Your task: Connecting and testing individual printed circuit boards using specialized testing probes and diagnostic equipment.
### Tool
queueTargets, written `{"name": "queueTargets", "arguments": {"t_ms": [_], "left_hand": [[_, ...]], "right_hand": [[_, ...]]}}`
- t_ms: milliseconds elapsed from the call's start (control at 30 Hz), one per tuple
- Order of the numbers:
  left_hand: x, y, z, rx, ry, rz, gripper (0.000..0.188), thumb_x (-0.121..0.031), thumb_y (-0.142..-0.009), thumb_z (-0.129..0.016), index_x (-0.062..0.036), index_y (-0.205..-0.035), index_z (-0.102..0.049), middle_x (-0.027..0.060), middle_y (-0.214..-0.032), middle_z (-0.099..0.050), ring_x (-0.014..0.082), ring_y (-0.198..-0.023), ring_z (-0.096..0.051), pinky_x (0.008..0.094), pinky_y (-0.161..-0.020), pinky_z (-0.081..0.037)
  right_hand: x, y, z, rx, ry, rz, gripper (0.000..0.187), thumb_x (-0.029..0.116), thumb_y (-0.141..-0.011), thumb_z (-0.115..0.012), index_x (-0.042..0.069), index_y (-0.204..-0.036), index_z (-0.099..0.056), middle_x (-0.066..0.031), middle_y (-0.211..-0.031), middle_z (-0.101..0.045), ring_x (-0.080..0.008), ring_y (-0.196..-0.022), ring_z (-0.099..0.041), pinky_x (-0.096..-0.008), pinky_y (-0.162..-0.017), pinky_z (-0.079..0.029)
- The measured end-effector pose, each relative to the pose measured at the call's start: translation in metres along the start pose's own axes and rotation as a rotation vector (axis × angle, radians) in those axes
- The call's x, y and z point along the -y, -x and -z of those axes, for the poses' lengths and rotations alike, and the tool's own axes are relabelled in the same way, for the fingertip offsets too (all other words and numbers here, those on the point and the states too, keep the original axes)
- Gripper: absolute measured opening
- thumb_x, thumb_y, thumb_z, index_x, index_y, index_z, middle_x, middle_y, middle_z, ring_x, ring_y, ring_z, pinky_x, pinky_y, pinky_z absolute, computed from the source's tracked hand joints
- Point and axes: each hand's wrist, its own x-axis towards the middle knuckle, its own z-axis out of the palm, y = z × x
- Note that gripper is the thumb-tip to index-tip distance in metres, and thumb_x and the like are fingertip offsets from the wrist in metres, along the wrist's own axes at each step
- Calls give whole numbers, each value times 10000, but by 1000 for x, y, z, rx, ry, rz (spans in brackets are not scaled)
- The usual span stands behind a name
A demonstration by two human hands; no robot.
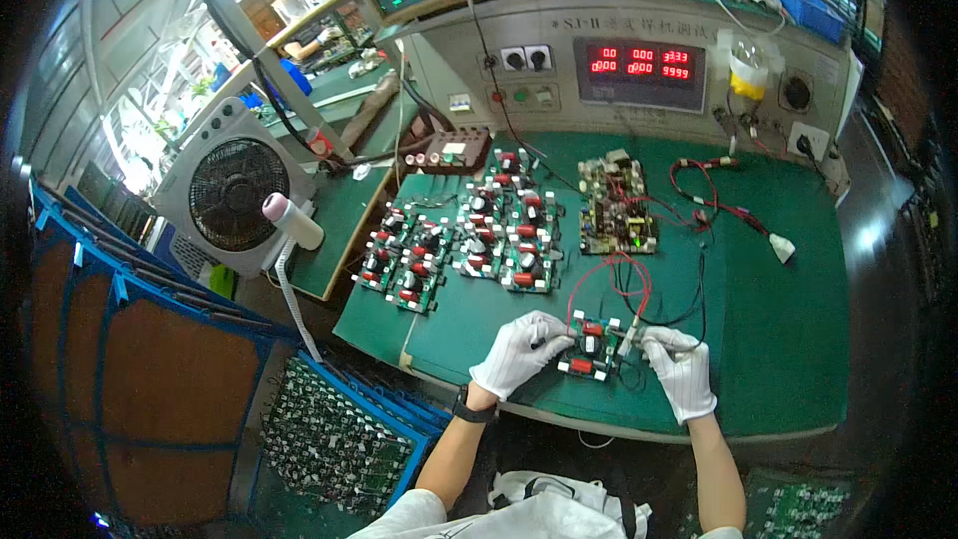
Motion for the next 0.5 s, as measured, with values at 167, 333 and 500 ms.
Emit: {"name": "queueTargets", "arguments": {"t_ms": [167,333,500], "left_hand": [[2,8,2,-26,11,10,89,-96,-914,-805,-52,-988,-781,95,-960,-755,239,-872,-728,339,-783,-582],[15,-25,12,-53,-220,-37,134,-191,-915,-798,-67,-879,-762,143,-866,-724,309,-810,-710,394,-736,-570],[19,-24,26,-84,-33,21,123,-92,-909,-795,1,-985,-767,118,-953,-751,226,-844,-713,327,-793,-566]], "right_hand": [[-4,-1,-1,41,38,-11,147,47,-994,-684,-66,-1056,-754,-65,-920,-767,-90,-776,-686,-262,-679,-546],[16,-33,1,5,215,221,191,141,-1031,-671,-14,-1108,-753,-102,-965,-779,-133,-813,-720,-304,-711,-571],[21,-42,-12,129,-56,-74,266,203,-1051,-660,-42,-1122,-735,-122,-1003,-788,-154,-878,-748,-283,-740,-581]]}}
